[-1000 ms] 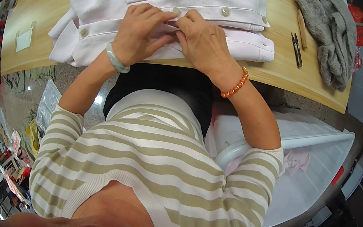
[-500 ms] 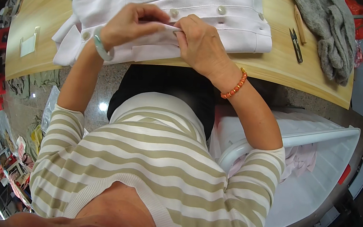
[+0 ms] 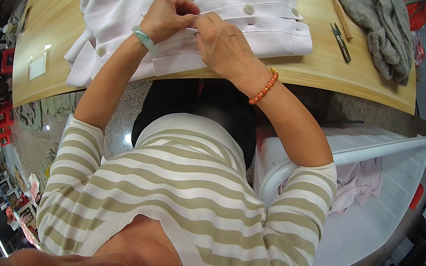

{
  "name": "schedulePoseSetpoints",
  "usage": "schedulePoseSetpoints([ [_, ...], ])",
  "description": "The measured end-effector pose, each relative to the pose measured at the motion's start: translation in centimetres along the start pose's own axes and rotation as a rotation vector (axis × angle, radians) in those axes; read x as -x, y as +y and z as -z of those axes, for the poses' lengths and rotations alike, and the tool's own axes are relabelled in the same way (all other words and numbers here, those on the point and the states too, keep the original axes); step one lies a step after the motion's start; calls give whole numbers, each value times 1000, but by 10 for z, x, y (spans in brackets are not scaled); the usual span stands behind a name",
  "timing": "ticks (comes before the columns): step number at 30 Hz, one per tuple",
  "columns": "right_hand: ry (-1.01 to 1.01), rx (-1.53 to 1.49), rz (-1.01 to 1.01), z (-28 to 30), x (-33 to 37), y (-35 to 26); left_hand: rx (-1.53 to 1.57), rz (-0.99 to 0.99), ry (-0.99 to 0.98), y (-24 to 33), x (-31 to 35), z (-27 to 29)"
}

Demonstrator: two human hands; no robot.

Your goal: Inspecting and trimming loose threads from white shirts on a factory table.

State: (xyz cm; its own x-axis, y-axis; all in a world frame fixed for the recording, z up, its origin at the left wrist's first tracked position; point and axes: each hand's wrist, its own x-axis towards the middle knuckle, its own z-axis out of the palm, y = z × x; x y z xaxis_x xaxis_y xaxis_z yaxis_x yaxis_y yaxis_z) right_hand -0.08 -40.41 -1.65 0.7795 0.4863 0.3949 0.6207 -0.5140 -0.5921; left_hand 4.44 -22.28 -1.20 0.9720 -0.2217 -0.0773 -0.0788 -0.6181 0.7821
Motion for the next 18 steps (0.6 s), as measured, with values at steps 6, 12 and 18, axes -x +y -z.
schedulePoseSetpoints([
  [6, -29, 16, -40, -13, -6, 8, -108, 27, -34, 14, 0, 1],
  [12, -20, 15, -72, -9, -4, 7, -210, 8, -73, 12, -3, 3],
  [18, 35, 64, -79, -12, -9, 1, 483, 153, -137, 1, 0, 17],
])
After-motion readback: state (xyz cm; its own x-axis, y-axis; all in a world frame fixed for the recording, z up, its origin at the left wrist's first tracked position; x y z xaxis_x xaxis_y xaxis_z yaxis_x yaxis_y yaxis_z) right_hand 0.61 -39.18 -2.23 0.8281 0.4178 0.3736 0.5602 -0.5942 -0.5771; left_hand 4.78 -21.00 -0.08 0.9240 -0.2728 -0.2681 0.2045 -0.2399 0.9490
